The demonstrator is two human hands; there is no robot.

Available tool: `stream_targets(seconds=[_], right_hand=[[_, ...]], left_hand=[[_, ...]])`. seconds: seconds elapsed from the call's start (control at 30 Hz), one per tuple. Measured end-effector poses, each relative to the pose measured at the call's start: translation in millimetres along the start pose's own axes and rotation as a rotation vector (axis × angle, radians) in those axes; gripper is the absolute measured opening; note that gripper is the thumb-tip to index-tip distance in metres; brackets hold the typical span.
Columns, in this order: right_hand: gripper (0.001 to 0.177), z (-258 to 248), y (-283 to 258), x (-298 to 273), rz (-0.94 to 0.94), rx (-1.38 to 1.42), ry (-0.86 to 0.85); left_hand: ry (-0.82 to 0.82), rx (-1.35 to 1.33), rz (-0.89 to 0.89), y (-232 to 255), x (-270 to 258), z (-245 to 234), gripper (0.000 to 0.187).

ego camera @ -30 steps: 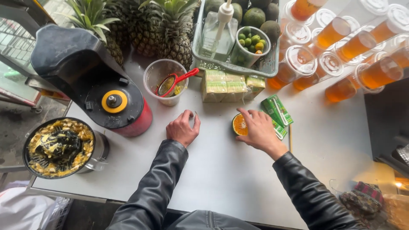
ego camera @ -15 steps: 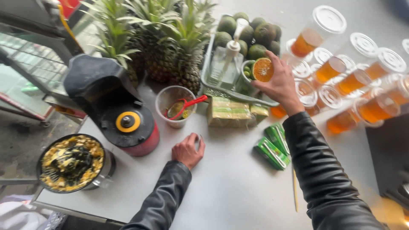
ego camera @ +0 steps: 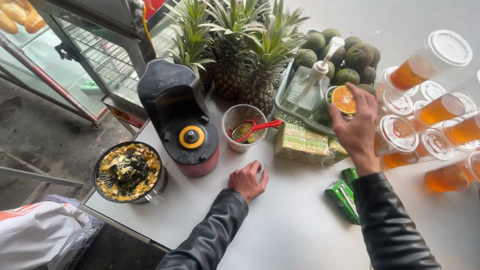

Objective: The person organizes limes and avocados on a countertop, moving them between a plastic basket and a small bowl. They also handle a half orange and a squeeze bottle, arranging items around a juicer and several cups of juice.

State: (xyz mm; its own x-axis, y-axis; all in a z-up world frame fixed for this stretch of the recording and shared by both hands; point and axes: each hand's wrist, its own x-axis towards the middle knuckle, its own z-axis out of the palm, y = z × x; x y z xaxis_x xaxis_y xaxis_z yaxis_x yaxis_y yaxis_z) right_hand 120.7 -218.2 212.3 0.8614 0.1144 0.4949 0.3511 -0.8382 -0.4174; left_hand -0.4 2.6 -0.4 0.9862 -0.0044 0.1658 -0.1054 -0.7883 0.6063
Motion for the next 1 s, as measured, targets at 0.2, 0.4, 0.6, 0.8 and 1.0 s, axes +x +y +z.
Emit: stream_targets(seconds=[0.2, 0.4, 0.6, 0.8, 1.0], right_hand=[[0.039, 22, -104, 22, -0.078, 0.39, -0.371], [0.048, 122, -170, 82, 0.194, 0.703, -0.811], [0.082, 221, -181, 112, 0.286, 0.374, -0.971], [0.061, 326, -122, 126, 0.1, 0.574, -0.928], [0.062, 295, -128, 130, 0.114, 0.536, -0.876]], left_hand=[[0.078, -0.042, 0.029, 2, -2, -5, 0.023], [0.16, -0.055, 0.017, -3, -3, 6, 0.024], [0.109, -0.125, 0.014, -1, -3, -10, 0.023], [0.103, -0.119, -0.003, -2, -2, -7, 0.021], [0.087, -0.122, -0.003, -6, 1, -1, 0.019]])
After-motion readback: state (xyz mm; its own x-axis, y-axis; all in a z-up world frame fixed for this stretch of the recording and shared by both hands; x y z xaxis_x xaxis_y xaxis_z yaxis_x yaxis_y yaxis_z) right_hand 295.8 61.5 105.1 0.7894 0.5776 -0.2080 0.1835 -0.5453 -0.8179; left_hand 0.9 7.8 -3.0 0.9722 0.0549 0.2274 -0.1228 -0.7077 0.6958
